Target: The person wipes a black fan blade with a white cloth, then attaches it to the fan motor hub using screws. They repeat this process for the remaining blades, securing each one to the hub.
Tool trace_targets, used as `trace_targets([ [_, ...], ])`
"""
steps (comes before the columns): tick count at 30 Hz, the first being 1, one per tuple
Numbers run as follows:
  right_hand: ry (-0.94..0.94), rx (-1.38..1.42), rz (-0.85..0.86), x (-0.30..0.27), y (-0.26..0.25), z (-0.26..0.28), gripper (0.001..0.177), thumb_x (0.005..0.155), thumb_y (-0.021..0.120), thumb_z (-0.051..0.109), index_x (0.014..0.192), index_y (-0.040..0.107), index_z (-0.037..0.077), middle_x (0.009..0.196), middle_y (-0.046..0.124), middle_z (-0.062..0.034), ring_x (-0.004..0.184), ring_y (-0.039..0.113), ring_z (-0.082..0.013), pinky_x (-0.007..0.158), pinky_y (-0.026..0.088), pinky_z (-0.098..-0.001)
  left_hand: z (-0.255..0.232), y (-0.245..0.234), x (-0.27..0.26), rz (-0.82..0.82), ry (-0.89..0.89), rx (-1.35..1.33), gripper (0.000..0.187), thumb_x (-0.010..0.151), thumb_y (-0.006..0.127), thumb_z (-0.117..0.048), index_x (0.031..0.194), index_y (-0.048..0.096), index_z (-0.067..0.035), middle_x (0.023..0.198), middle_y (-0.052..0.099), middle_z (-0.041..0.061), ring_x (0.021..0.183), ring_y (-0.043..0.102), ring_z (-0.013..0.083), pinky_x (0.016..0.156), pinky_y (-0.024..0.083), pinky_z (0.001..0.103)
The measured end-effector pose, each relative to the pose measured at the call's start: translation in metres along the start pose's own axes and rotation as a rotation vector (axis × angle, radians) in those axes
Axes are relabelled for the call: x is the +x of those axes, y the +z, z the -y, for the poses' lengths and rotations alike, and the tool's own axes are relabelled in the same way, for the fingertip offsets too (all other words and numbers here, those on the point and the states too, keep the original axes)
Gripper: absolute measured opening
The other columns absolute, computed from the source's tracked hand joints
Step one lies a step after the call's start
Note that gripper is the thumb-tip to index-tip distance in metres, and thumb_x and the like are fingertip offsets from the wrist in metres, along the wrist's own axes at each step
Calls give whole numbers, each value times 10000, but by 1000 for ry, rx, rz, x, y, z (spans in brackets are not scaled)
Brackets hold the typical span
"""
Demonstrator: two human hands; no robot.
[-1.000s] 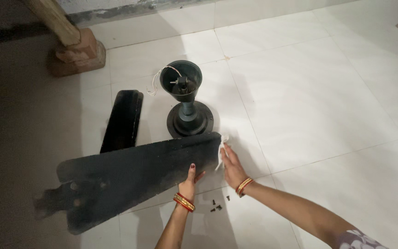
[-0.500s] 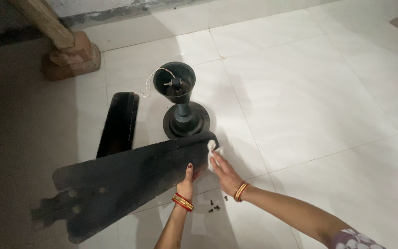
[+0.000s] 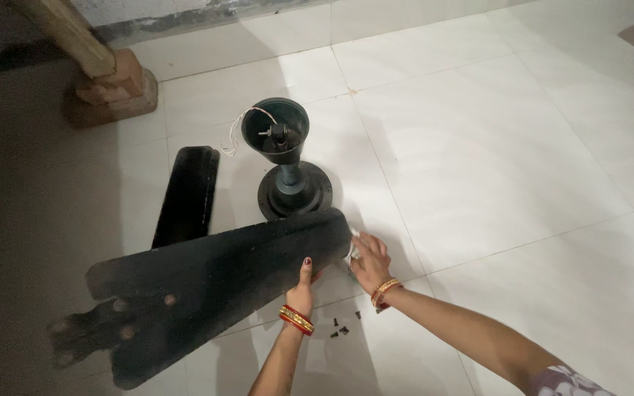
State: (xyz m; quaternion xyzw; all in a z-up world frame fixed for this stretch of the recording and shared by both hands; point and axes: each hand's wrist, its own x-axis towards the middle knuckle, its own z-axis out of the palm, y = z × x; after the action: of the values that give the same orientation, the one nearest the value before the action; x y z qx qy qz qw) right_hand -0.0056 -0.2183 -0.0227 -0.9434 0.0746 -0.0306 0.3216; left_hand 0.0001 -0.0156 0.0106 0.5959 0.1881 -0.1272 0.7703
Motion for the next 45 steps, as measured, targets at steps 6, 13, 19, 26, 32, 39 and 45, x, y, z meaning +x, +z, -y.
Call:
trace_targets([
  [6, 273, 642, -230, 21, 8, -1, 627, 974, 723, 272, 1490, 416, 92, 1482, 410, -162, 1327, 445, -324, 1112, 392, -466, -6, 29, -12, 59, 74, -163, 770, 858, 710, -520, 1310, 602, 93, 1328, 636, 182, 1085, 682, 242, 957, 612, 384],
  [13, 726, 1517, -96, 25, -18, -23, 809, 896, 733, 194, 1550, 288, 28, 1326, 587, -146, 1035, 646, -307, 843, 545, -479, -7, 64, -19, 21, -150, 74, 784, 861, 702, -576, 1264, 667, 96, 1283, 709, 165, 1102, 735, 250, 931, 535, 292],
  [19, 765, 1440, -262, 39, -50, -90, 1089, 872, 759, 169, 1625, -22, 80, 1522, 428, -224, 1179, 584, -422, 902, 568, -526, 18, 79, -16, 61, -215, 18, 601, 912, 716, -429, 1257, 684, 62, 1218, 768, 150, 1096, 680, 199, 929, 478, 258],
  [26, 834, 1432, -475, 33, -87, -183, 892, 899, 748, 144, 1564, 159, 57, 1462, 478, -233, 1242, 564, -424, 903, 585, -517, 53, 81, 10, -87, 7, -636, 214, 965, 697, -142, 1039, 574, 17, 993, 633, 156, 800, 684, 284, 749, 633, 424],
  [32, 697, 1459, -469, 23, -115, -221, 441, 893, 695, 189, 1299, 530, 138, 1240, 631, -96, 1051, 671, -286, 836, 593, -449, 40, 93, 21, -214, -26, -621, 238, 982, 648, -165, 1126, 485, -66, 1052, 593, 113, 765, 694, 257, 729, 644, 420],
  [39, 725, 1793, -429, 36, -84, -215, 331, 982, 773, 320, 1100, 597, 66, 928, 650, -68, 786, 644, -183, 714, 554, -323, 46, 129, 20, -224, -129, -587, 308, 951, 593, -150, 1239, 489, -122, 1116, 625, 48, 756, 724, 285, 702, 661, 404],
  [45, 677, 1838, -153, 23, -6, -135, 207, 905, 737, 133, 1083, 631, 114, 921, 671, -37, 789, 675, -194, 713, 561, -342, 83, 170, 27, -134, -169, -578, 274, 967, 613, -116, 1220, 511, -100, 1097, 640, 76, 786, 712, 252, 706, 633, 366],
])
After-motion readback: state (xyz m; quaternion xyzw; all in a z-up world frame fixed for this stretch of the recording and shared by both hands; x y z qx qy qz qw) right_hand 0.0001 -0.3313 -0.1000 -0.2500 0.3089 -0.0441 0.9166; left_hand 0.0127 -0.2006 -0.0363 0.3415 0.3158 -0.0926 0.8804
